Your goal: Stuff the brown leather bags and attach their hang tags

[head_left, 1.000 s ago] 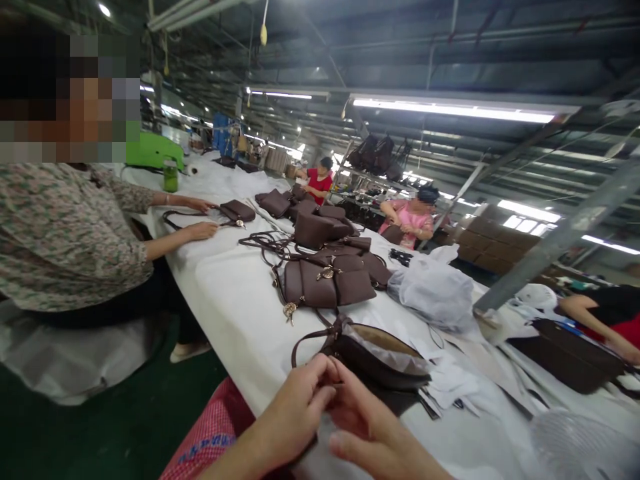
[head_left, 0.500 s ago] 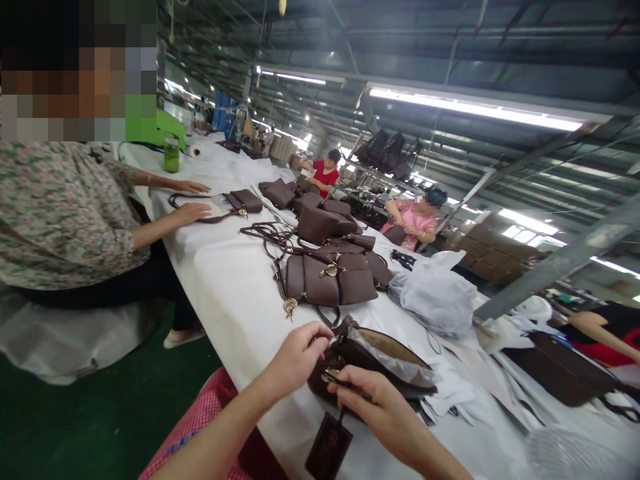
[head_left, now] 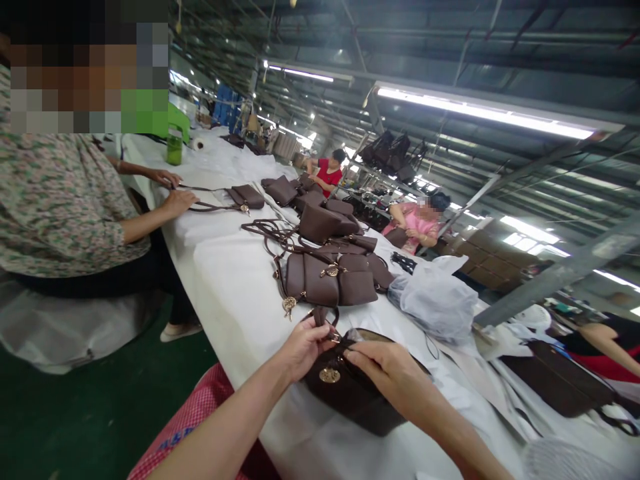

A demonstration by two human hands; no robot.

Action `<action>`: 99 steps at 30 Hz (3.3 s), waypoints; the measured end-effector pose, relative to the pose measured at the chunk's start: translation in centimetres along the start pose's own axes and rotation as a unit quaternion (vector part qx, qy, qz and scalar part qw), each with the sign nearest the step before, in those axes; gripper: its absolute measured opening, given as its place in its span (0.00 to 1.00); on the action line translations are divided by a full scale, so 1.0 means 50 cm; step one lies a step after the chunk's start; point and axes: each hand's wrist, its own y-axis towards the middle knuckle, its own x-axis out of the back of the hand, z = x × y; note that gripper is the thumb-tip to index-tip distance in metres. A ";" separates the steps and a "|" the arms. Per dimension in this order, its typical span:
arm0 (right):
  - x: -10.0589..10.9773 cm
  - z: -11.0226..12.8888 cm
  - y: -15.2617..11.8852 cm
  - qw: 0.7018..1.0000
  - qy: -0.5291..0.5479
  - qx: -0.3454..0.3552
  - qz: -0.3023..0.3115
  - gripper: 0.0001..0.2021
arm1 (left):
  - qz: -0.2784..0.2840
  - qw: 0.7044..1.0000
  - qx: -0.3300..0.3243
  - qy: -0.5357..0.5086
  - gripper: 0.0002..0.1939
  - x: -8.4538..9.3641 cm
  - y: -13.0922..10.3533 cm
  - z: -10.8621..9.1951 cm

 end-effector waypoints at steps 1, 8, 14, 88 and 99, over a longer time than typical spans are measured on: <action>0.010 0.009 0.008 0.996 -0.085 0.008 -0.006 0.18 | 0.008 1.000 0.009 -0.023 0.09 0.006 -0.004 0.000; 0.050 0.080 0.056 0.918 -0.375 -0.058 0.110 0.13 | 0.001 0.993 0.033 -0.112 0.07 0.018 -0.012 0.010; 0.048 0.072 0.075 0.897 -0.429 -0.030 0.103 0.12 | -0.004 0.996 0.023 -0.090 0.05 0.020 -0.011 0.010; 0.014 -0.007 0.031 0.955 -0.277 0.096 -0.047 0.07 | -0.059 0.984 -0.070 0.153 0.13 0.000 -0.067 0.047; -0.026 0.015 0.010 0.995 -0.022 0.014 -0.095 0.16 | -0.049 0.982 -0.116 0.140 0.12 -0.047 -0.106 0.018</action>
